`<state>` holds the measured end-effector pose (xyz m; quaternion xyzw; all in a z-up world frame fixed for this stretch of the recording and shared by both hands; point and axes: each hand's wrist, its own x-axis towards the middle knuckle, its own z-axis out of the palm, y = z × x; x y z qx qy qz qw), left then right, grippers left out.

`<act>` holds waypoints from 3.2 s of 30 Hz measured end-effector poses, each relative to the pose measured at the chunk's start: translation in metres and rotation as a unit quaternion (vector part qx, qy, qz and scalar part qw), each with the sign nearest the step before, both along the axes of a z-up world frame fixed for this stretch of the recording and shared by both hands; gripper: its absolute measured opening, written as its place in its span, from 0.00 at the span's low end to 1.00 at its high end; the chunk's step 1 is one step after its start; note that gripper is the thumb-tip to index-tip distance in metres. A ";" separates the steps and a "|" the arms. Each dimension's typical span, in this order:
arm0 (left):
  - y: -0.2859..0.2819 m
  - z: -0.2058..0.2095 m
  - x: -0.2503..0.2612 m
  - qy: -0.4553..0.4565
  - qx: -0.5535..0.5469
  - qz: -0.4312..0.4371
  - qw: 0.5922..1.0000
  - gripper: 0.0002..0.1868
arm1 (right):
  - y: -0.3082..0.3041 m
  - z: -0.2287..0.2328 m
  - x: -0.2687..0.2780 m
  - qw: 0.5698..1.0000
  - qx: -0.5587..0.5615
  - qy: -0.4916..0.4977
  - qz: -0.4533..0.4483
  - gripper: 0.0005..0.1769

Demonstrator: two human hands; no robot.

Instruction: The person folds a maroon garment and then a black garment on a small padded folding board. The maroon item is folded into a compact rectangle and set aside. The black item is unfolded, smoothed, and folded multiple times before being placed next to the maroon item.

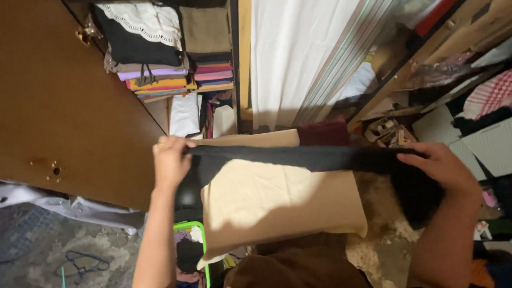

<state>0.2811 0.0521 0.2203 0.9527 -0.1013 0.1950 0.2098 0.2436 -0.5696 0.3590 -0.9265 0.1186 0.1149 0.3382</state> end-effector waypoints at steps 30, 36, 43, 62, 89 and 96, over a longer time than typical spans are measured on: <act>-0.072 -0.052 -0.018 0.139 -0.123 -0.090 0.978 0.09 | 0.133 -0.240 0.024 0.913 -0.256 -0.317 0.026 0.30; -0.103 -0.084 -0.015 0.077 -0.056 -0.107 0.990 0.16 | 0.132 -0.256 0.023 0.915 -0.236 -0.326 0.019 0.28; -0.104 -0.098 -0.028 0.035 0.002 -0.055 0.998 0.19 | 0.134 -0.255 0.022 0.923 -0.196 -0.330 -0.004 0.26; -0.114 -0.073 -0.020 0.091 -0.123 -0.012 0.988 0.11 | 0.138 -0.256 0.017 0.915 -0.182 -0.359 -0.019 0.25; -0.011 -0.056 0.042 0.172 0.006 0.258 0.951 0.42 | 0.126 -0.276 0.027 0.887 -0.238 -0.396 -0.015 0.26; -0.095 -0.068 0.009 0.070 -0.085 -0.069 0.992 0.10 | 0.130 -0.270 0.025 0.893 -0.230 -0.385 -0.029 0.26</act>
